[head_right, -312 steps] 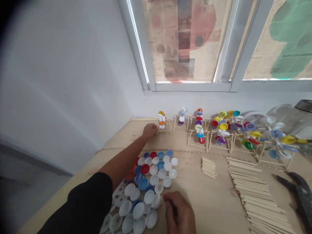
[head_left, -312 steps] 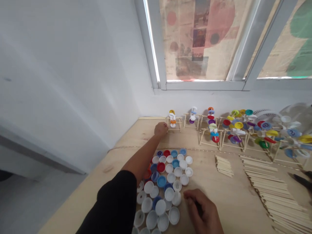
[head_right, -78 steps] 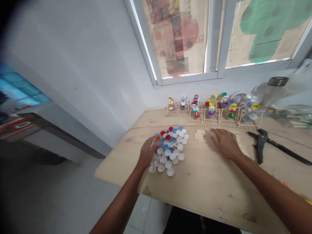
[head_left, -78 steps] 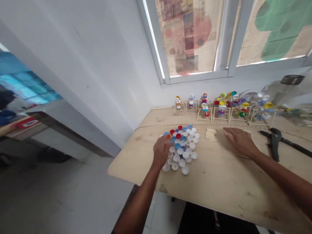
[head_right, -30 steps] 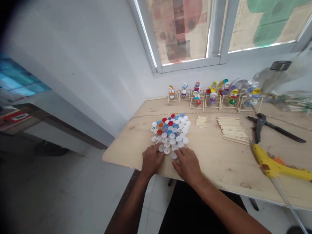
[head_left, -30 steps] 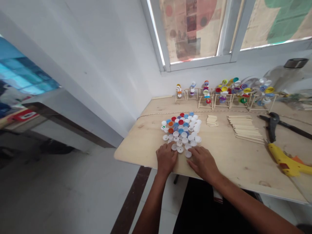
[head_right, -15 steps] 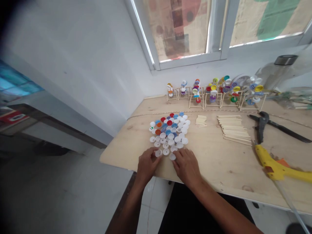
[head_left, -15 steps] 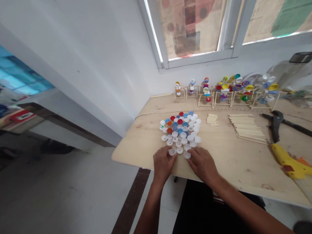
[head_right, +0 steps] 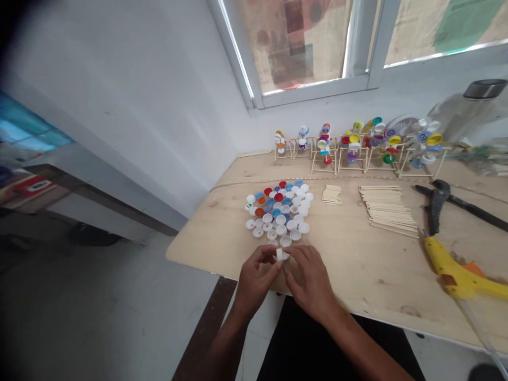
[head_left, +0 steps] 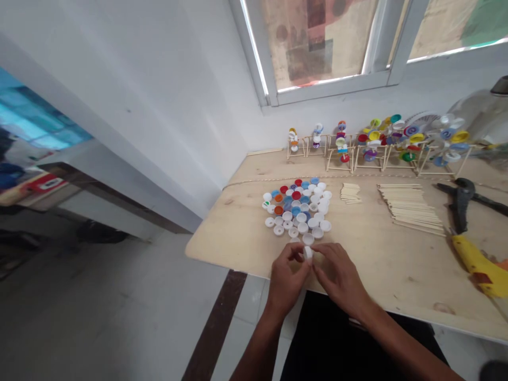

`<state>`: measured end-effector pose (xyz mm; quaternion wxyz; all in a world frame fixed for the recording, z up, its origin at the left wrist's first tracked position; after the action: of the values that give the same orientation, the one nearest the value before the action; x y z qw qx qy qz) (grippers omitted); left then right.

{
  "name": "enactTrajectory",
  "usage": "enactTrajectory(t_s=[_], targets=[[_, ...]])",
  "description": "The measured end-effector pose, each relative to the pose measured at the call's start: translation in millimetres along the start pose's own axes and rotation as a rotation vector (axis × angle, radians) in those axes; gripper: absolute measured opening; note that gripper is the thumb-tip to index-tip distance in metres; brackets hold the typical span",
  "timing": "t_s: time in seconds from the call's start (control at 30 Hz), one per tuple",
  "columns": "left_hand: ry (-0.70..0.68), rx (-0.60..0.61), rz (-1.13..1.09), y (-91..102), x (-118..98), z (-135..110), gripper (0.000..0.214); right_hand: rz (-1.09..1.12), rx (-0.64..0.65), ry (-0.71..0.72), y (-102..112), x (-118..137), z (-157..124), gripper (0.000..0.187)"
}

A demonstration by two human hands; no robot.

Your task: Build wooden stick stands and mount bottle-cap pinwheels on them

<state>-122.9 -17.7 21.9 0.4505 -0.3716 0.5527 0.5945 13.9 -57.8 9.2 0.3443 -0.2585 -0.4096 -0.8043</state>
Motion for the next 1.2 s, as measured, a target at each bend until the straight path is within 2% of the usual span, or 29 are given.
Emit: enactTrajectory(t_s=[0.13,0.2,0.3,0.4,0.5,0.57,0.63,0.7,0.77,0.9,1.07,1.2], targets=[[0.253,0.153,-0.438,-20.2,2.3,-10.2,0.028,0.175,0.0,-0.114,12.2,7.1,-6.0,0.033],[0.34,0.222,-0.575,-27.9,0.6,-14.1,0.033,0.194,-0.014,-0.149,17.2,6.7,-6.2,0.029],[0.401,0.276,-0.663,-35.4,-2.8,-18.6,0.039,0.171,-0.041,-0.173,22.2,4.0,-5.7,0.028],[0.384,0.282,-0.605,-37.7,-1.9,-19.7,0.041,0.126,-0.074,-0.17,24.4,-0.4,-6.8,0.027],[0.252,0.132,-0.337,-24.6,5.8,-8.3,0.039,0.037,-0.116,-0.162,26.0,-9.2,-8.8,0.026],[0.085,-0.046,-0.063,-6.8,9.3,6.6,0.029,-0.059,-0.124,-0.14,26.1,-16.5,-8.9,0.024],[-0.101,-0.15,0.259,7.3,9.7,22.7,0.019,-0.169,-0.099,-0.094,24.2,-22.5,-7.6,0.022],[-0.267,-0.131,0.505,12.2,9.5,37.7,0.018,-0.267,-0.054,-0.036,20.1,-26.2,-5.6,0.021],[-0.409,-0.061,0.694,11.4,9.1,49.2,0.017,-0.333,-0.007,0.013,14.8,-27.5,-3.8,0.021],[-0.528,0.103,0.916,4.3,9.8,61.8,0.015,-0.408,0.034,0.075,5.2,-25.7,-0.7,0.021],[-0.575,0.193,1.008,-1.7,8.5,68.3,0.012,-0.493,0.047,0.124,-3.5,-20.9,4.5,0.022],[-0.612,0.201,0.921,1.9,9.8,72.4,0.014,-0.521,0.057,0.141,-7.1,-18.4,7.2,0.024]])
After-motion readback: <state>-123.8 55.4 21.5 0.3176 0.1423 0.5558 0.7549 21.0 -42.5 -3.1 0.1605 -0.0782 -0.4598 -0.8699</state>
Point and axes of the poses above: each hand's wrist, its own z-axis towards the middle knuckle, its own y-axis out of the back of the hand, x = y × z, the point moved 5 cm from there along z, towards the middle knuckle, and after that the axes turned 11 degrees about -x, right-handed, at the moved point
